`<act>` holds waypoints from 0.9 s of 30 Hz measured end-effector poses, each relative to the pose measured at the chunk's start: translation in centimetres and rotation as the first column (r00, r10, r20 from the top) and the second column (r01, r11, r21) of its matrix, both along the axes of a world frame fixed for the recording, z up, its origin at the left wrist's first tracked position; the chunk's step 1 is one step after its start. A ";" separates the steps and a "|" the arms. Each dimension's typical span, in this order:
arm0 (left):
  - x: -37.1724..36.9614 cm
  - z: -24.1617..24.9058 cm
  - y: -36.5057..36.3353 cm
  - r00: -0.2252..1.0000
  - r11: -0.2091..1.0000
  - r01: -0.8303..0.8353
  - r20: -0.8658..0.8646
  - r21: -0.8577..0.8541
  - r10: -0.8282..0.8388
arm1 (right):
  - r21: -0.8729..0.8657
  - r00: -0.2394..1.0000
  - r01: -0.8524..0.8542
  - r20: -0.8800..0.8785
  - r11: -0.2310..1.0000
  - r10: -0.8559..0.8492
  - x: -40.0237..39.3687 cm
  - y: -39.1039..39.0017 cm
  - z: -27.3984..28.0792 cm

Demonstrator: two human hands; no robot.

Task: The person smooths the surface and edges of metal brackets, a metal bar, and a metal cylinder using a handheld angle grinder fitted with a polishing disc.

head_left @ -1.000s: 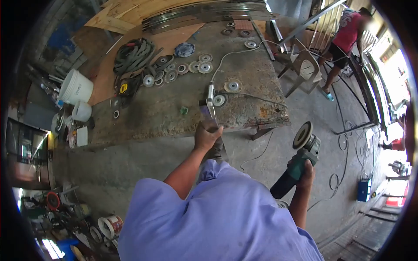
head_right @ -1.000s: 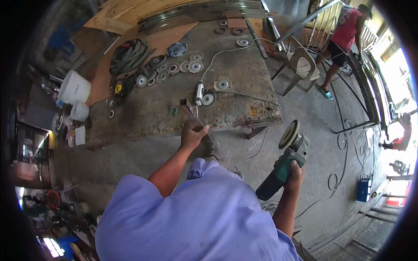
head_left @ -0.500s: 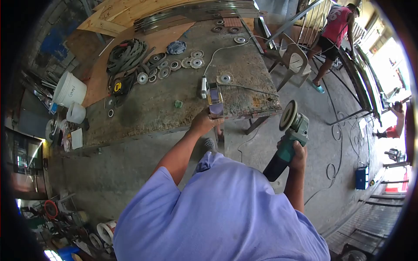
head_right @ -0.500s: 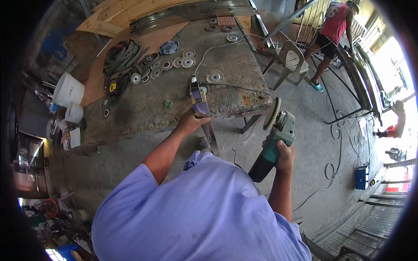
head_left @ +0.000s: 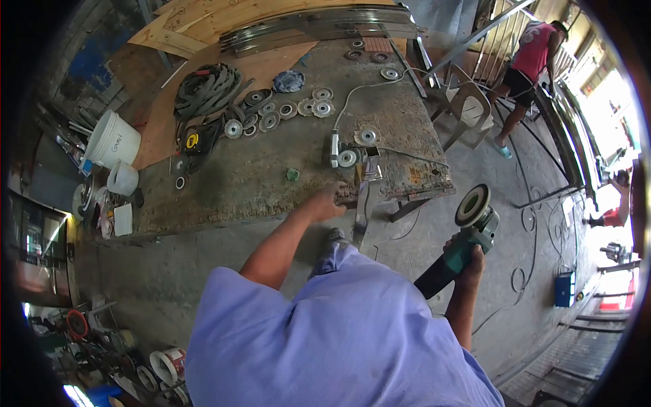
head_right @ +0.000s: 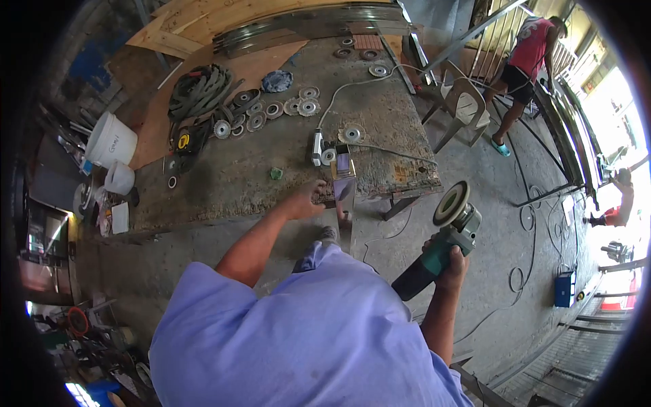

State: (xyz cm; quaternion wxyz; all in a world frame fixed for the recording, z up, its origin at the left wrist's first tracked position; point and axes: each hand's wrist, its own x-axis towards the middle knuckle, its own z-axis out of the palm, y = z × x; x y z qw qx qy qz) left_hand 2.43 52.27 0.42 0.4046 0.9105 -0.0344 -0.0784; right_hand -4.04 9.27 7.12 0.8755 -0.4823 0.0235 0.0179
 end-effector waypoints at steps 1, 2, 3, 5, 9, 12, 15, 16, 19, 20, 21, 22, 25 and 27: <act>0.7 -0.3 1.3 0.999 1.000 0.027 -0.019 0.014 -0.027 | -0.004 1.000 0.013 -0.001 1.000 -0.014 0.2 0.4 0.0; 1.4 -0.4 2.4 0.998 0.992 -0.012 0.062 0.125 0.004 | -0.006 0.999 0.032 0.004 0.999 -0.032 0.7 0.8 0.1; 2.5 0.2 3.3 0.989 0.972 -0.056 0.149 0.230 0.021 | 0.013 0.999 0.037 -0.009 0.999 -0.037 1.2 1.4 0.2; 5.6 1.1 3.9 0.946 0.928 -0.034 0.312 0.370 -0.090 | 0.050 0.998 0.061 -0.038 0.997 -0.059 1.8 2.7 0.5; 14.2 1.1 2.6 0.871 0.874 0.112 0.377 0.473 -0.315 | 0.103 0.994 0.093 -0.072 0.990 -0.086 3.2 4.9 -0.8; 19.4 -0.6 1.0 0.952 0.756 0.245 -0.001 0.608 -0.307 | 0.017 0.966 0.216 -0.150 0.976 -0.212 3.3 7.4 0.5; 20.1 -4.1 3.2 0.790 0.602 0.284 0.174 0.746 -0.588 | -0.036 0.965 0.237 -0.110 0.971 -0.239 2.9 9.1 2.5; 20.1 -3.7 3.7 0.757 0.619 0.308 0.207 0.723 -0.619 | -0.044 0.954 0.279 -0.100 0.959 -0.282 2.7 9.2 3.3; 21.4 -3.9 4.1 0.784 0.649 0.304 0.204 0.697 -0.587 | -0.041 0.927 0.364 -0.085 0.931 -0.366 1.9 11.0 3.9; 21.6 -5.4 4.4 0.813 0.670 0.275 0.206 0.689 -0.545 | -0.034 0.913 0.395 -0.093 0.918 -0.396 1.2 12.0 3.1; 22.1 -5.1 3.6 0.843 0.690 0.260 0.190 0.675 -0.503 | -0.025 0.901 0.420 -0.105 0.907 -0.420 1.0 12.2 3.0; 22.1 -4.7 3.5 0.841 0.720 0.245 0.226 0.649 -0.491 | -0.018 0.891 0.438 -0.122 0.899 -0.437 0.9 12.5 2.9; 21.0 -2.5 3.0 0.807 0.812 0.188 0.384 0.553 -0.448 | 0.016 0.858 0.508 -0.095 0.861 -0.505 1.0 13.0 3.1; 20.7 -2.3 3.2 0.710 0.867 0.172 0.551 0.468 -0.438 | 0.069 0.848 0.525 -0.123 0.848 -0.515 1.4 12.5 2.1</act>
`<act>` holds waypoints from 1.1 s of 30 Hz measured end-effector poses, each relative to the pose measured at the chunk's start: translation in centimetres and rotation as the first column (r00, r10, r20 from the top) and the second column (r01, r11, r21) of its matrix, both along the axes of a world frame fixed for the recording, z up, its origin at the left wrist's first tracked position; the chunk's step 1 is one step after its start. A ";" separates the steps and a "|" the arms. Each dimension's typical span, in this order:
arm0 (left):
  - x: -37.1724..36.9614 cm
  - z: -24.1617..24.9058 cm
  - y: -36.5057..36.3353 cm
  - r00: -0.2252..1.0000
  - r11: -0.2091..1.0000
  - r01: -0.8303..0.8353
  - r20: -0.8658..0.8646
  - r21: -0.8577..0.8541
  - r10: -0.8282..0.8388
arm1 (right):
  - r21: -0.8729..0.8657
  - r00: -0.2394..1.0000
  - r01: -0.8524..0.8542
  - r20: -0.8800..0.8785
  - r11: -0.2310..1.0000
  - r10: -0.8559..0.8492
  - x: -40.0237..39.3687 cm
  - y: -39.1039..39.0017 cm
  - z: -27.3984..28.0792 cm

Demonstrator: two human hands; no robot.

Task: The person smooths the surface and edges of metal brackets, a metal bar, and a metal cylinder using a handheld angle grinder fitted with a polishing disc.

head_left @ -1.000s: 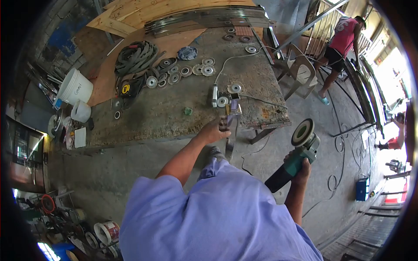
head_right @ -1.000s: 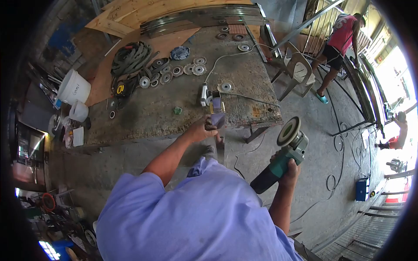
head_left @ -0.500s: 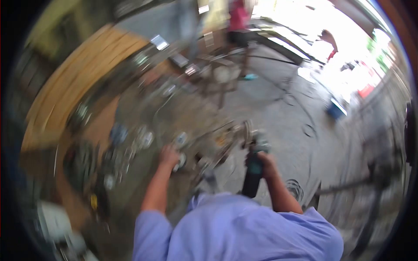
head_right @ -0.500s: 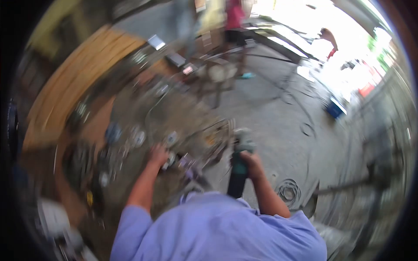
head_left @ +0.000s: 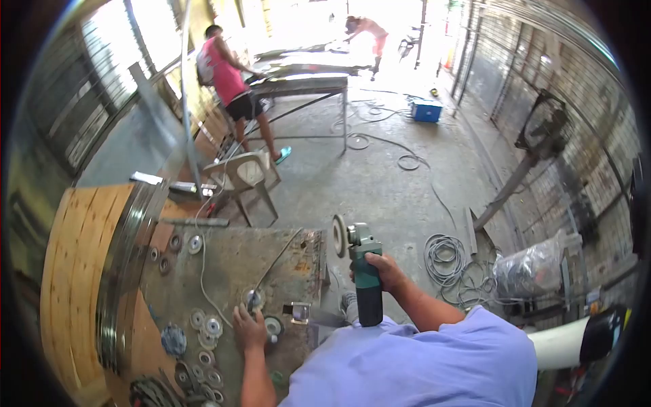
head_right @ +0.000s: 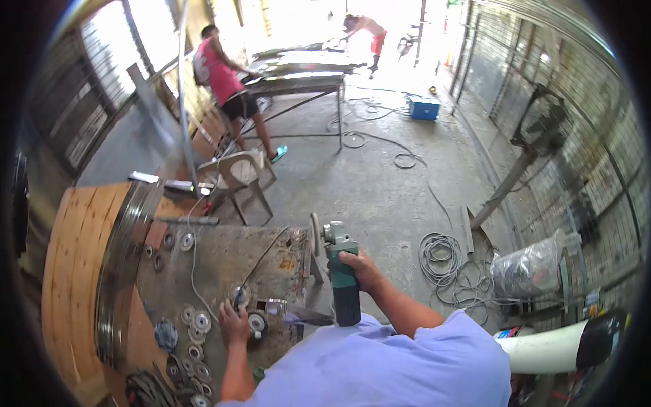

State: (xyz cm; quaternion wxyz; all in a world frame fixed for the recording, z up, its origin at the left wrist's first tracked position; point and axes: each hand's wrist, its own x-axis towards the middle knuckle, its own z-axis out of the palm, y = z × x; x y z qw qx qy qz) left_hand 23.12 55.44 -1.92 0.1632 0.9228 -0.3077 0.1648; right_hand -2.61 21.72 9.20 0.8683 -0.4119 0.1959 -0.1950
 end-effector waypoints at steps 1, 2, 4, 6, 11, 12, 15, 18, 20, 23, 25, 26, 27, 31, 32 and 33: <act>-0.6 1.2 -0.1 0.992 0.994 0.074 -0.096 -0.079 -0.081 | 0.032 1.000 0.006 0.008 0.999 -0.006 0.7 -0.4 -0.7; -1.8 2.6 0.3 0.969 0.979 0.131 -0.190 -0.156 -0.160 | 0.033 0.998 -0.025 0.052 0.999 0.023 1.6 -0.8 -1.1; -2.6 3.0 -0.1 0.860 0.895 0.217 -0.357 -0.390 -0.364 | 0.092 0.992 -0.050 0.121 0.995 0.039 3.9 -1.4 -1.2; -3.8 1.9 0.0 0.687 0.747 0.216 -0.446 -0.628 -0.574 | 0.128 0.988 -0.080 0.139 0.989 0.063 6.8 -3.0 -4.5; -5.3 6.3 -3.1 0.362 0.604 0.222 -0.510 -0.766 -0.780 | 0.123 0.944 -0.301 0.182 0.946 0.277 13.9 -4.4 -3.3; -6.3 6.5 -3.7 0.344 0.643 0.235 -0.556 -0.729 -0.757 | 0.129 0.937 -0.330 0.162 0.935 0.308 15.5 -4.1 -3.0; -9.7 6.4 -5.6 0.265 0.735 0.104 -0.694 -0.670 -0.670 | 0.170 0.920 -0.390 0.115 0.905 0.375 19.6 -2.3 -3.2; -10.7 4.3 -7.3 0.345 0.890 0.082 -0.826 -0.448 -0.447 | 0.247 0.904 -0.423 0.045 0.872 0.426 23.6 -0.8 -5.2; -11.1 3.2 -7.9 0.390 0.881 0.044 -0.804 -0.471 -0.450 | 0.288 0.891 -0.431 -0.014 0.855 0.454 25.5 0.0 -6.3; -12.9 3.5 -7.7 0.416 0.861 -0.115 -0.811 -0.495 -0.411 | 0.355 0.852 -0.471 -0.053 0.808 0.520 27.9 1.1 -7.7; -13.9 6.5 -7.0 0.449 0.866 -0.146 -0.812 -0.479 -0.373 | 0.455 0.816 -0.516 0.004 0.726 0.578 30.0 2.0 -9.6; -15.6 3.5 -6.1 0.616 0.841 -0.109 -0.700 -0.530 -0.361 | 0.501 0.813 -0.488 -0.037 0.714 0.582 30.6 2.5 -10.1; -17.7 3.4 -5.7 0.647 0.833 -0.203 -0.709 -0.515 -0.281 | 0.541 0.798 -0.488 -0.040 0.685 0.601 31.5 3.1 -10.6; -22.9 6.5 -6.5 0.706 0.679 -0.527 -0.708 -0.510 0.016 | 0.718 0.757 -0.457 0.004 0.525 0.654 36.6 6.7 -12.7; -25.6 5.7 -5.9 0.652 0.608 -0.636 -0.752 -0.475 0.096 | 0.754 0.735 -0.448 0.005 0.480 0.678 37.3 7.5 -12.5; -27.5 5.4 -5.8 0.611 0.504 -0.727 -0.775 -0.467 0.162 | 0.788 0.713 -0.433 0.003 0.437 0.701 37.8 8.3 -12.3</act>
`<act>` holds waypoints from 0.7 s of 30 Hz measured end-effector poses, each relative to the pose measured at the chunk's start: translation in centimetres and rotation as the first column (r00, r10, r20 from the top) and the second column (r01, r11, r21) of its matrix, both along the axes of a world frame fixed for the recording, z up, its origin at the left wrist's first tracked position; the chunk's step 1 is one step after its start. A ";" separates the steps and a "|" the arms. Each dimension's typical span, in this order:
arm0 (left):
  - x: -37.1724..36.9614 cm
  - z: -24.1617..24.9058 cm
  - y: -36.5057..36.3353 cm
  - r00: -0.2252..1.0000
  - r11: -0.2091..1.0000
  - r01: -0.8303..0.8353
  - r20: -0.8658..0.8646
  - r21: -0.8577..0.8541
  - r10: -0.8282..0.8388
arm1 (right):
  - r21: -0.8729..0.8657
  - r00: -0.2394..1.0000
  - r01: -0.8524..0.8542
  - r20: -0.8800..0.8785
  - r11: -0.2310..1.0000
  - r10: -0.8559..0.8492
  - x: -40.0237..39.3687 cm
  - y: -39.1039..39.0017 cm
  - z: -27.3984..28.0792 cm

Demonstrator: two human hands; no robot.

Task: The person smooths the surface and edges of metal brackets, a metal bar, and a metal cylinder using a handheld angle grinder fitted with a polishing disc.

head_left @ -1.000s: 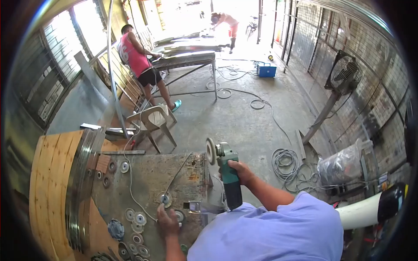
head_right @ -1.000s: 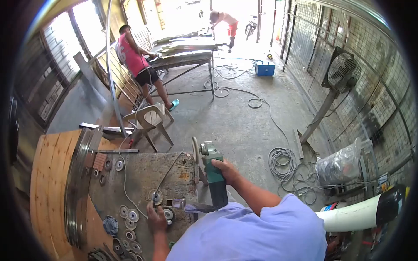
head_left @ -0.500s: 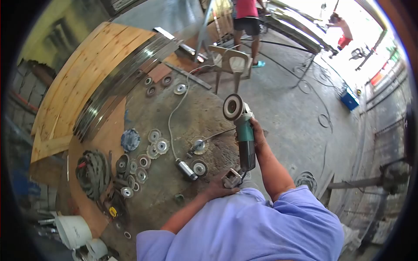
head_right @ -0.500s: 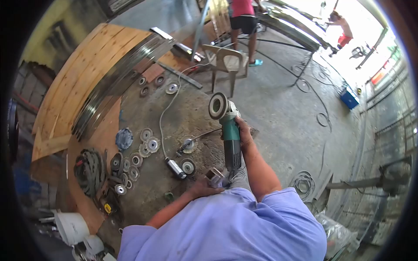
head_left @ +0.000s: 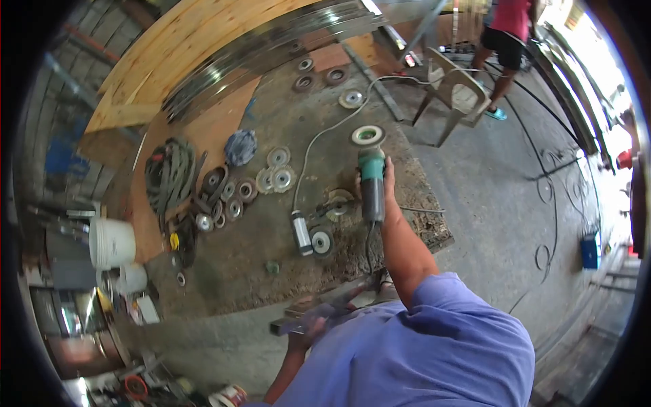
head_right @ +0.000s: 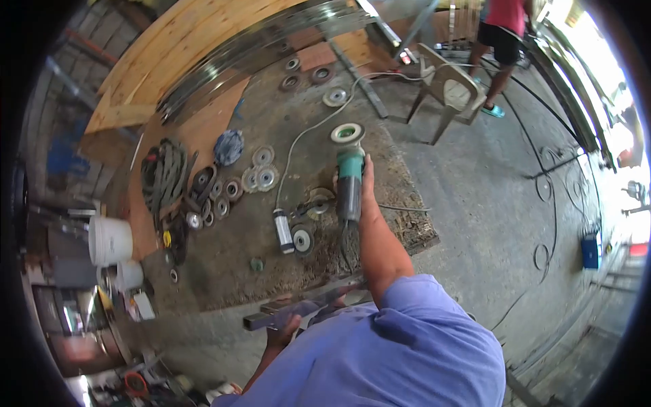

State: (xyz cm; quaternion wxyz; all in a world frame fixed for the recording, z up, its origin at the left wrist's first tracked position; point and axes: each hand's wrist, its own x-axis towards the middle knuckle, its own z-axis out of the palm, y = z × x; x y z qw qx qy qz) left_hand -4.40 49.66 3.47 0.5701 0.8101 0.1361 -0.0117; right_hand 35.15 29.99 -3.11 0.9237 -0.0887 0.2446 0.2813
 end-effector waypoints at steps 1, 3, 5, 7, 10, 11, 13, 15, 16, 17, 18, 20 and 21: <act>-1.8 -0.2 0.0 0.990 0.990 -0.138 -0.026 -0.030 0.138 | 0.053 0.997 -0.058 -0.037 0.997 0.060 0.8 0.7 -1.0; -4.4 -0.6 -0.8 0.899 0.891 -0.434 -0.004 -0.134 0.437 | 0.008 0.995 -0.069 -0.074 0.998 0.069 1.1 1.0 -1.3; -5.7 0.3 -1.3 0.833 0.827 -0.553 -0.062 -0.104 0.549 | -0.109 0.990 -0.132 -0.063 0.985 0.126 1.1 0.6 -1.2; -6.2 0.4 -1.9 0.780 0.770 -0.624 -0.042 -0.135 0.625 | -0.145 0.972 -0.206 0.080 0.968 0.219 0.6 -0.6 -4.6; -7.5 -2.0 -2.2 0.701 0.702 -0.687 0.082 -0.188 0.708 | -0.292 0.903 -0.219 0.301 0.931 0.307 -4.0 -3.2 0.3; -8.0 -2.7 -1.8 0.692 0.699 -0.698 0.108 -0.156 0.714 | -0.319 0.829 -0.327 0.355 0.890 0.432 -3.9 -4.1 -1.9; -8.9 -3.3 -1.9 0.573 0.567 -0.810 0.005 -0.153 0.820 | -0.702 0.559 -0.172 0.508 0.691 0.656 -5.9 -4.6 -2.0; -9.7 -3.1 -1.4 0.508 0.516 -0.856 0.138 -0.031 0.850 | -0.920 0.624 -0.288 0.031 0.266 0.781 -6.4 -4.2 -1.6; -10.6 -3.0 -1.2 0.472 0.476 -0.879 0.115 -0.013 0.874 | -0.978 0.551 -0.203 -0.070 0.052 0.831 -6.4 -3.9 -0.7; -11.5 -2.9 -0.9 0.444 0.446 -0.895 0.087 -0.001 0.892 | -0.983 0.497 -0.086 -0.182 -0.160 0.848 -6.7 -3.9 0.8; -12.5 -2.6 -0.6 0.423 0.423 -0.906 0.061 0.012 0.904 | -0.935 0.465 0.051 -0.288 -0.351 0.837 -7.0 -3.8 2.0; -15.0 0.7 0.5 0.355 0.355 -0.935 0.056 -0.001 0.933 | -0.881 0.471 0.093 -0.372 -0.465 0.800 -7.0 -3.4 2.7; -16.5 2.1 1.2 0.318 0.319 -0.948 0.057 -0.004 0.946 | -0.850 0.476 0.114 -0.407 -0.514 0.779 -6.7 -3.5 2.6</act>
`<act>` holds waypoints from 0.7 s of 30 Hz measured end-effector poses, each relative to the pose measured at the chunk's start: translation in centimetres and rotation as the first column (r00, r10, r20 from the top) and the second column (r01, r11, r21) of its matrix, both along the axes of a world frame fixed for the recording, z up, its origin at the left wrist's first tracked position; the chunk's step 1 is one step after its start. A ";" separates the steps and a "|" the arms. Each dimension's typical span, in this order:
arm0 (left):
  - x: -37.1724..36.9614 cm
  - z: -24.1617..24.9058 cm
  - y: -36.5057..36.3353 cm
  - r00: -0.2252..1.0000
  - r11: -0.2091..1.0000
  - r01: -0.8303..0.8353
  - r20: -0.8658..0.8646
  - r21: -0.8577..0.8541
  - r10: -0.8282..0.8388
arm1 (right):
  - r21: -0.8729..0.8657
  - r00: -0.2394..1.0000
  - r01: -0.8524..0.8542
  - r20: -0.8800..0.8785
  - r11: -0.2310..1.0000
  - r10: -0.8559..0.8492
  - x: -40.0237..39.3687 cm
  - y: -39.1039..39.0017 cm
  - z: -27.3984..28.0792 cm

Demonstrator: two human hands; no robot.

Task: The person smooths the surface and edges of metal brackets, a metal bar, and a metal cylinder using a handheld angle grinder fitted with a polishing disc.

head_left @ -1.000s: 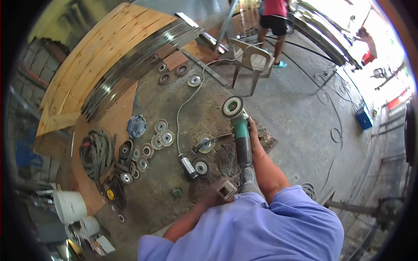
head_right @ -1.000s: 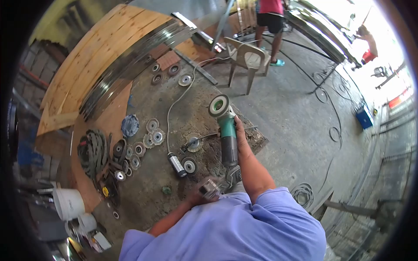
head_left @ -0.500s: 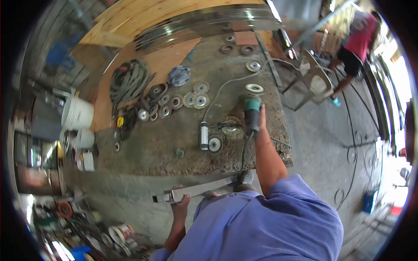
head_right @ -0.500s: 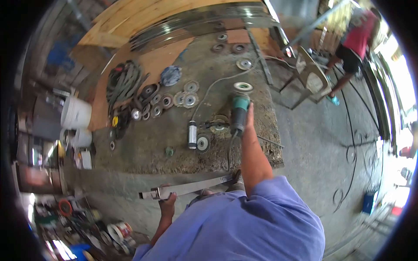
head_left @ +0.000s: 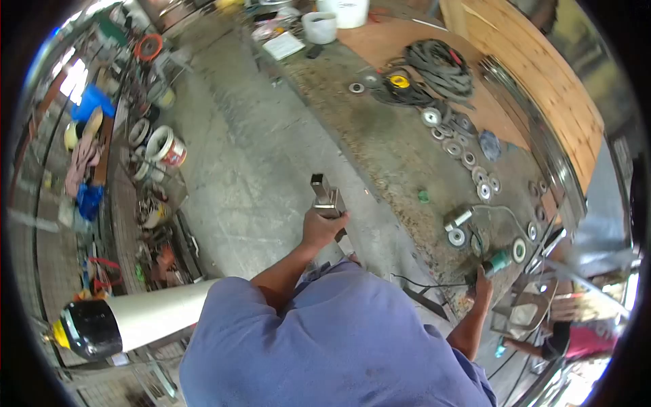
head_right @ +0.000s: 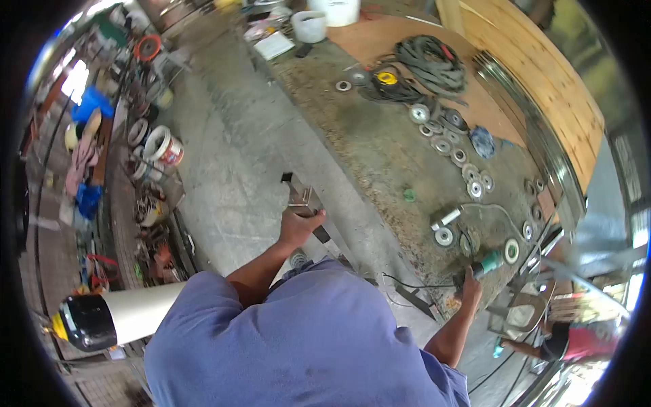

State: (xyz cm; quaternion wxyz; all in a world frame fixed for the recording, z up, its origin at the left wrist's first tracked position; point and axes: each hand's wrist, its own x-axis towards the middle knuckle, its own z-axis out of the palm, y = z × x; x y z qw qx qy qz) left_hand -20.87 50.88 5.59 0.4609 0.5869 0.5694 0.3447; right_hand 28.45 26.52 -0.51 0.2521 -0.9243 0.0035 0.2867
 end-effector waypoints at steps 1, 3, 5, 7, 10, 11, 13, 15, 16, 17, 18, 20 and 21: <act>-1.6 0.5 0.9 0.998 0.996 -0.060 0.008 0.073 0.060 | -0.021 0.987 -0.075 0.139 0.997 0.077 1.5 -0.9 -2.0; -5.3 1.6 2.9 0.982 0.957 -0.187 0.020 0.223 0.187 | -0.141 0.946 -0.164 0.257 0.976 0.197 2.9 -1.7 -3.3; -9.2 4.3 4.8 0.957 0.894 -0.288 0.057 0.344 0.286 | -0.274 0.912 -0.139 0.340 0.952 0.231 3.3 -1.9 -4.0; -13.1 7.4 6.3 0.930 0.853 -0.352 0.038 0.384 0.366 | -0.320 0.860 -0.110 0.444 0.941 0.252 1.5 -0.1 -3.3; -19.4 10.6 8.2 0.899 0.889 -0.398 -0.098 0.225 0.428 | -0.253 0.815 0.022 0.566 0.967 0.129 -1.9 2.8 -3.2; -21.3 11.3 8.5 0.885 0.874 -0.420 -0.102 0.243 0.454 | -0.287 0.803 0.086 0.586 0.954 0.104 -2.5 3.5 -3.4; -24.6 12.3 8.7 0.853 0.842 -0.460 -0.122 0.283 0.507 | -0.297 0.831 0.175 0.556 0.939 0.021 -3.4 3.9 -3.1; -27.9 12.4 8.7 0.807 0.803 -0.492 -0.171 0.335 0.566 | -0.312 0.849 0.243 0.526 0.918 -0.046 -4.2 5.2 -2.2; -29.3 12.6 8.4 0.782 0.780 -0.514 -0.179 0.356 0.597 | -0.321 0.820 0.215 0.572 0.922 0.009 -4.5 5.6 -2.2; -30.8 12.8 8.1 0.756 0.756 -0.535 -0.186 0.377 0.627 | -0.330 0.786 0.187 0.616 0.925 0.061 -5.0 6.7 -2.2; -31.9 13.2 7.6 0.739 0.733 -0.559 -0.168 0.389 0.653 | -0.312 0.770 0.158 0.632 0.937 0.081 -6.7 9.2 -1.3; -34.3 13.0 7.0 0.692 0.676 -0.611 -0.138 0.412 0.709 | -0.288 0.740 0.108 0.663 0.952 0.117 -10.4 14.0 0.1; -35.5 12.3 6.9 0.659 0.640 -0.641 -0.123 0.424 0.742 | -0.309 0.708 0.021 0.676 0.951 0.204 -10.9 16.6 -0.2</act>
